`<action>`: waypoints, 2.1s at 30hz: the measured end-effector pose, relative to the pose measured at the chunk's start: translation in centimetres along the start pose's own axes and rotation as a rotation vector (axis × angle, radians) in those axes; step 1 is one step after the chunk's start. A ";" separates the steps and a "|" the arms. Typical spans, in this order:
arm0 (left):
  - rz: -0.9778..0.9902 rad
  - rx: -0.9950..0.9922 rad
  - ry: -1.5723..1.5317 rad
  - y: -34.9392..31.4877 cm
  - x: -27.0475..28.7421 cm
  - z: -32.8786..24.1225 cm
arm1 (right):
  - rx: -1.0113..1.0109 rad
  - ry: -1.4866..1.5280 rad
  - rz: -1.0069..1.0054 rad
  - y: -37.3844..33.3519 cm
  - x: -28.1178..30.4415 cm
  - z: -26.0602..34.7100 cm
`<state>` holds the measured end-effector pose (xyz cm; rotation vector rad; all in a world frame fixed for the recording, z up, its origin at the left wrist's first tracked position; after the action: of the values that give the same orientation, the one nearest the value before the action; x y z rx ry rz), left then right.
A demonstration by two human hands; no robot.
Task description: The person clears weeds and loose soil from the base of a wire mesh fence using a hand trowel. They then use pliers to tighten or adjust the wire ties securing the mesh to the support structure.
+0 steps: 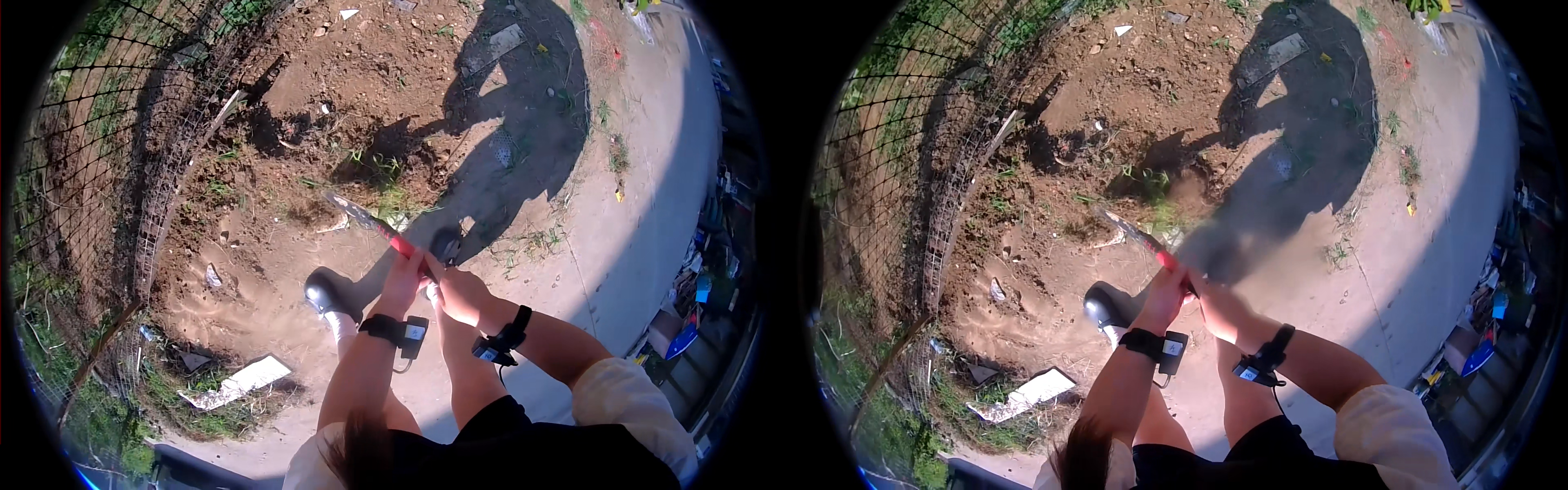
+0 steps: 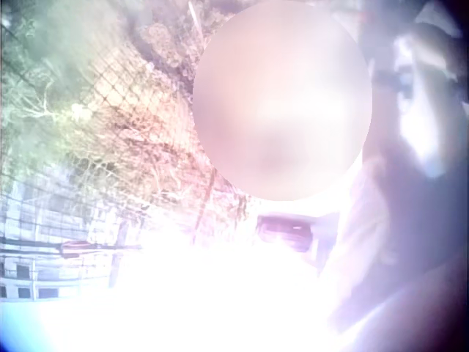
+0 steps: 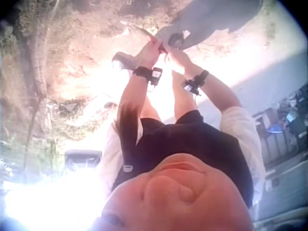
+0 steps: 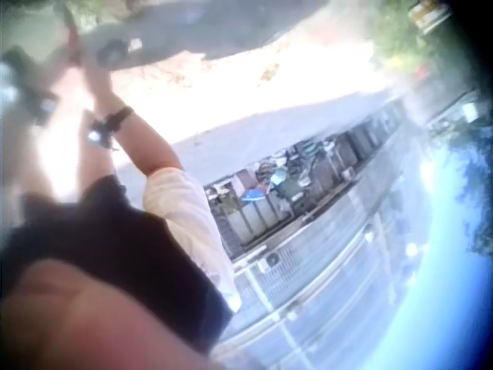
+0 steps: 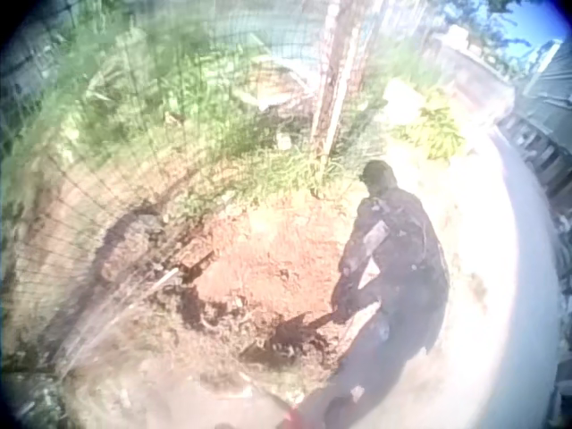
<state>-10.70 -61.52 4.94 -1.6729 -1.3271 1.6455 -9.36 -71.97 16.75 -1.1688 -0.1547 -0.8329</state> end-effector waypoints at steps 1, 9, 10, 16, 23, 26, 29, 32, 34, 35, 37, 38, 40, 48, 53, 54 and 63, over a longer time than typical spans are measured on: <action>-0.004 -0.007 -0.008 -0.2 0.3 0.2 | 0.008 -0.007 0.005 -0.2 -0.3 0.2; 0.123 0.127 -0.054 5.2 -5.1 0.8 | 0.055 -0.160 -0.100 1.5 1.5 -6.1; 0.129 0.125 -0.073 6.2 -6.3 0.7 | 0.037 -0.187 -0.123 1.6 2.9 -6.6; 0.441 -0.034 -0.156 9.9 -13.2 -1.7 | 0.010 -0.226 -0.285 0.7 9.6 -7.4; 0.380 -0.369 0.331 8.6 -17.4 -8.5 | -0.135 0.006 -0.410 1.2 12.3 -7.9; 0.332 -0.490 0.508 13.9 -12.0 -6.0 | -0.147 -0.070 -0.304 6.0 9.1 -6.8; 0.238 -0.302 0.563 10.5 -10.5 -4.7 | -0.156 -0.125 -0.245 4.3 6.1 -7.3; 0.033 0.042 0.090 5.2 -5.0 -2.4 | 0.090 0.165 -0.168 2.6 2.2 -4.6; -0.075 -0.017 0.090 1.6 -3.9 -2.3 | 0.142 0.345 -0.124 1.7 1.5 -2.4; -0.081 -0.096 0.053 -0.1 -2.7 -2.1 | 0.025 0.096 -0.026 0.6 2.1 0.3; -0.141 -0.107 0.020 -2.6 -2.3 -2.4 | -0.093 -0.165 0.068 -0.3 1.9 1.7; -0.183 -0.118 -0.016 -3.4 -2.1 -2.4 | -0.042 -0.147 0.077 -0.3 1.2 1.8; -0.258 -0.113 -0.073 -4.0 0.6 -1.2 | 0.081 -0.113 0.076 0.7 -0.5 1.9; -0.329 -0.120 -0.004 4.4 3.0 -4.3 | 0.233 0.032 -0.085 7.6 1.8 2.0; -0.243 -0.087 0.472 6.5 -5.7 -3.7 | 0.088 0.374 -0.252 4.0 3.0 -5.9; -0.227 -0.265 0.688 7.6 -5.7 -2.8 | -0.029 0.240 -0.202 3.1 4.4 -4.1; -0.083 -0.594 0.562 5.8 -4.0 -11.1 | 0.079 0.463 -0.377 7.3 4.5 0.9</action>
<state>2.18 -64.06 4.19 -2.1488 -1.6259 0.6570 -1.21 -72.40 13.92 -0.8559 -0.0243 -1.3965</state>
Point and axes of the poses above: each hand's wrist, its own y-axis towards the middle knuckle, its own x-axis out of the back of the hand, z = x × y, the point moved 3 cm from there along y, towards the middle knuckle, and after that the axes turned 3 degrees about -z, right-handed, at the moved point
